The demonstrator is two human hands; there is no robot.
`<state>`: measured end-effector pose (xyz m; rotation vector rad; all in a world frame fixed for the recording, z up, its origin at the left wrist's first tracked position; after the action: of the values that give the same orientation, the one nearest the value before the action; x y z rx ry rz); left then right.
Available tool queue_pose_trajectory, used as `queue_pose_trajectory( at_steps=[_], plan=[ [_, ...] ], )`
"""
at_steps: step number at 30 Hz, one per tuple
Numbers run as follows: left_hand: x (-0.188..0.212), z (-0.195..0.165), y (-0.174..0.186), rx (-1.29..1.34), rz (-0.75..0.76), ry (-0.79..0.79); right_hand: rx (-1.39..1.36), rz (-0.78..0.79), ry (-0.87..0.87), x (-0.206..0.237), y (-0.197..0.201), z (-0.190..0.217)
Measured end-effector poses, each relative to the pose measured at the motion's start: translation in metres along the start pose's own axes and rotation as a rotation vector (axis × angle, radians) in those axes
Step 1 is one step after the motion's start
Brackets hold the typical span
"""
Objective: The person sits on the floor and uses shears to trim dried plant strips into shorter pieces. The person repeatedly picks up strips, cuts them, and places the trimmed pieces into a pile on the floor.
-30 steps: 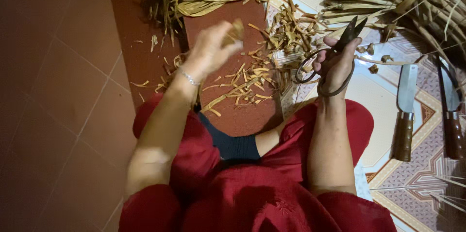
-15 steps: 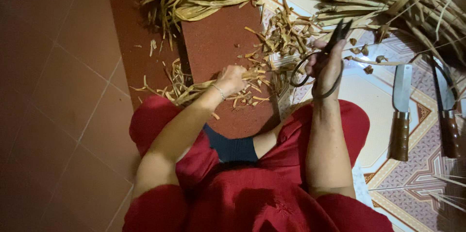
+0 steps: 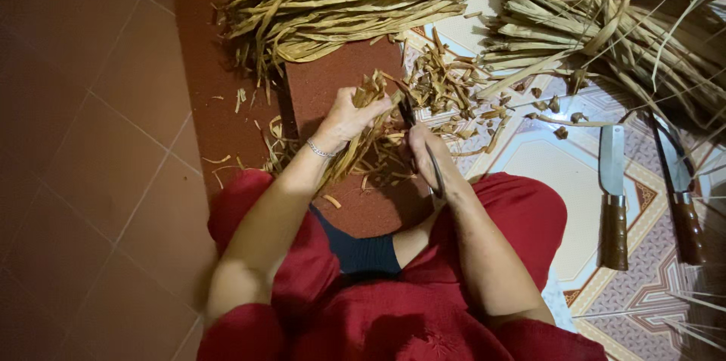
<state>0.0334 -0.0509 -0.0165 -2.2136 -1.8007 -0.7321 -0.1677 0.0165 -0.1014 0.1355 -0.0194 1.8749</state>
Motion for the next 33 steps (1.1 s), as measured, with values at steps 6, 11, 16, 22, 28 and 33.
queue_pose_trajectory(
  at_steps=[6,11,16,22,28,33],
  plan=[
    [-0.005,0.004,-0.015,0.101,0.026,-0.048,0.327,-0.065,0.198,0.007,0.001,0.042],
    [-0.002,0.004,-0.019,0.082,0.07,-0.108,0.492,-0.106,0.145,0.012,0.002,0.068],
    [-0.002,0.005,-0.022,0.136,0.053,-0.054,0.318,-0.156,0.226,0.016,-0.004,0.08],
    [-0.002,0.007,-0.024,0.126,0.054,-0.063,0.398,-0.12,0.147,0.015,-0.005,0.075],
    [-0.007,0.013,-0.023,0.028,0.088,0.022,0.211,-0.124,0.121,0.015,-0.006,0.062],
    [-0.001,0.007,-0.029,-0.043,0.128,-0.003,0.053,-0.187,0.243,0.005,-0.005,0.047]
  ],
)
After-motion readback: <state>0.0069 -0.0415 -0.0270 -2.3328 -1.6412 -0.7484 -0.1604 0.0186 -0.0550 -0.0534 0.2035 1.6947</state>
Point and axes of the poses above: each hand's wrist, its own x-axis away from the middle knuckle, its own y-axis out of the back of the hand, z = x × y, the point moved 3 cm from there along -x, towards the middle knuckle, and after that the axes turned 8 degrees about y, right-handed, at the moved point
